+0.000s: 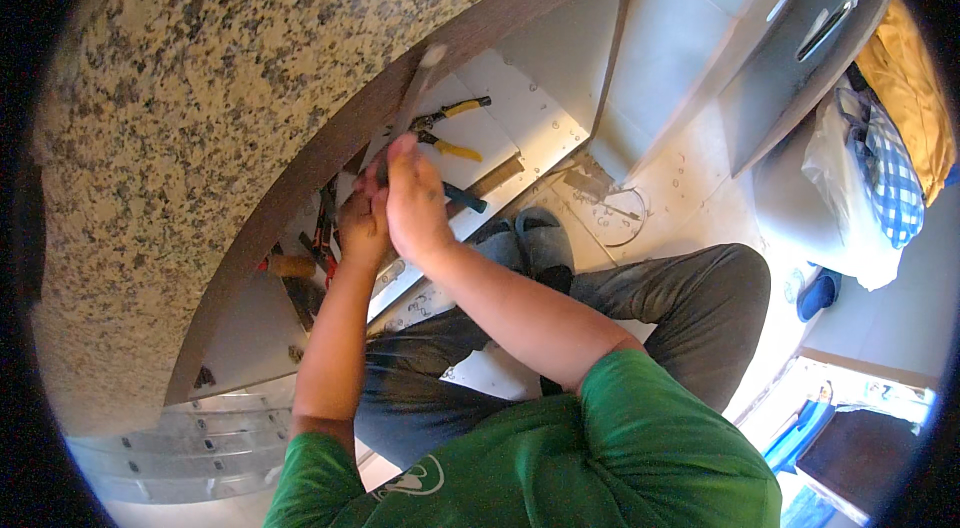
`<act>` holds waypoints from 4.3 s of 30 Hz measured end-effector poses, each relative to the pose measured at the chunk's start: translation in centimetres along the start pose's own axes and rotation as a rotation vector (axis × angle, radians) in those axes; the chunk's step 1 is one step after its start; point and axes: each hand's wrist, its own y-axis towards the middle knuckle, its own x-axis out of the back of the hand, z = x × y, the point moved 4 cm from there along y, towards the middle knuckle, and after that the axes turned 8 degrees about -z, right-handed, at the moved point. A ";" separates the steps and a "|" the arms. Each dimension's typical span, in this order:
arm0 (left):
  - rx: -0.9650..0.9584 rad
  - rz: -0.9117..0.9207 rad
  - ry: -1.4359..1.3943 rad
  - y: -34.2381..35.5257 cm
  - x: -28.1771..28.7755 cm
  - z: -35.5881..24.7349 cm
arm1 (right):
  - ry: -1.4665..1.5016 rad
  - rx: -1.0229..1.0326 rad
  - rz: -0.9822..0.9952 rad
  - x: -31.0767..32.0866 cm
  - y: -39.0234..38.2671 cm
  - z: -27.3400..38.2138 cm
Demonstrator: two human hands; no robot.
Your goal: The person installs a curved wooden trim piece under a kitchen cabinet using a screwdriver and hammer. They drive screws into the trim, tap it into place, and adjust its alignment along the cabinet edge.
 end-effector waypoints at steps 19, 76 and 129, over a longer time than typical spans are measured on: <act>0.109 0.125 -0.004 2.7 -1.1 -2.8 | 0.132 0.019 0.024 1.0 2.0 2.8; 0.010 0.098 0.000 3.1 -4.6 -6.2 | 0.044 0.115 0.113 3.1 3.7 5.3; 0.009 0.130 0.062 5.1 -7.7 -8.6 | -0.200 0.074 0.032 4.6 6.1 7.9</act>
